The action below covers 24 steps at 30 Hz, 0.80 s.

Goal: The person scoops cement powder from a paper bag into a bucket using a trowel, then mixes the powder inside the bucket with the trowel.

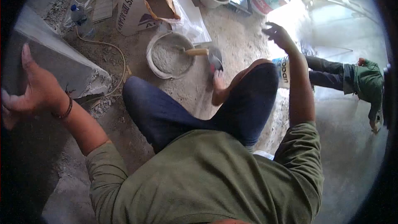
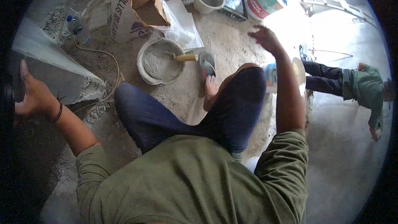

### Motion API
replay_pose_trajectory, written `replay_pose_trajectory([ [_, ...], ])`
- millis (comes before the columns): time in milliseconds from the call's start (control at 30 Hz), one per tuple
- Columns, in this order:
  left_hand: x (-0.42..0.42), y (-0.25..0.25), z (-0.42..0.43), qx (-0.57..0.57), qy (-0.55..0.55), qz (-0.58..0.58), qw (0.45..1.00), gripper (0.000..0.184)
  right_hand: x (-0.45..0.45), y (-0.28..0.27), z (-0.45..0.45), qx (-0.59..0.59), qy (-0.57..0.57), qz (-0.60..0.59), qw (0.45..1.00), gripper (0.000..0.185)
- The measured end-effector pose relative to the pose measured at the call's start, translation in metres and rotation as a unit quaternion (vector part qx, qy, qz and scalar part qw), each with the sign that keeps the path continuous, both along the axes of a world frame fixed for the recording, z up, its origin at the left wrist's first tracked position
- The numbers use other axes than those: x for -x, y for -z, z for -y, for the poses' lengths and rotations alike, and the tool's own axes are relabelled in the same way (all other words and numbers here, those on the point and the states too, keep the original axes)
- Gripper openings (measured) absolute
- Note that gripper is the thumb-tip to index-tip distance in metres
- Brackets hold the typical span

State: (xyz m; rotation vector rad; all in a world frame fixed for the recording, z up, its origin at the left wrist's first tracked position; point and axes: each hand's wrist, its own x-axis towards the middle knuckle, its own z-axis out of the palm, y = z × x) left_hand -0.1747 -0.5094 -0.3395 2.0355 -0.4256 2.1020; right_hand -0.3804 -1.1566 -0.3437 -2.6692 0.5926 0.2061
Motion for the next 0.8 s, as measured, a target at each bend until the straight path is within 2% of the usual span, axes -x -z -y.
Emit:
replay_pose_trajectory([
  [33, 0.02, -0.009, 0.01, -0.012, -0.083, -0.007, 0.996, 0.062, -0.001, 0.004, -0.021, -0.013, 0.086, -0.024, 0.996, 0.054],
  [100, 0.021, -0.006, 0.002, -0.007, -0.074, 0.008, 0.997, 0.061, 0.0, 0.037, -0.009, -0.055, 0.086, -0.018, 0.995, 0.054],
  [133, 0.001, 0.008, -0.027, 0.017, 0.016, 0.028, 0.999, 0.059, 0.002, 0.051, -0.013, -0.067, 0.097, -0.033, 0.993, 0.054],
  [200, 0.001, 0.009, -0.024, 0.045, 0.076, 0.033, 0.995, 0.065, 0.005, 0.082, -0.002, -0.103, 0.11, -0.053, 0.987, 0.048],
  [233, 0.014, 0.008, -0.017, 0.045, 0.049, 0.016, 0.998, 0.072, 0.011, 0.109, 0.011, -0.116, 0.071, -0.059, 0.989, 0.036],
  [267, 0.031, 0.002, -0.003, 0.046, 0.019, 0.0, 0.999, 0.078, 0.013, 0.159, 0.038, 0.084, -0.14, -0.15, 0.975, 0.032],
  [300, 0.04, -0.001, 0.004, 0.047, -0.014, -0.016, 0.999, 0.085, 0.015, 0.21, 0.064, 0.277, -0.341, -0.222, 0.87, 0.029],
  [333, 0.039, -0.002, 0.007, 0.04, -0.008, -0.028, 0.999, 0.085, 0.042, 0.231, 0.063, -0.122, -0.127, -0.157, 0.972, 0.023],
  [367, 0.041, -0.005, 0.012, 0.053, -0.021, -0.047, 0.997, 0.083, 0.06, 0.273, 0.054, -0.155, -0.088, -0.173, 0.969, 0.024],
  [433, 0.046, -0.01, 0.026, 0.074, -0.043, -0.078, 0.993, 0.078, 0.072, 0.337, 0.016, -0.122, 0.025, -0.244, 0.962, 0.025],
  [500, 0.03, 0.01, -0.024, 0.02, -0.088, -0.042, 0.995, 0.064, 0.078, 0.388, -0.016, -0.102, 0.093, -0.289, 0.947, 0.025],
  [567, 0.023, 0.012, -0.038, -0.033, -0.113, -0.008, 0.993, 0.059, 0.078, 0.417, -0.033, -0.084, 0.131, -0.312, 0.937, 0.026],
  [700, 0.024, 0.004, -0.027, -0.122, -0.198, 0.044, 0.972, 0.059, 0.084, 0.437, -0.045, -0.069, 0.191, -0.32, 0.925, 0.028],
  [733, 0.028, 0.007, -0.023, -0.131, -0.222, 0.024, 0.966, 0.06, 0.087, 0.439, -0.043, -0.059, 0.209, -0.318, 0.923, 0.029],
  [800, 0.026, 0.012, -0.031, -0.108, -0.204, 0.029, 0.973, 0.056, 0.093, 0.437, -0.035, -0.034, 0.245, -0.308, 0.919, 0.03],
])
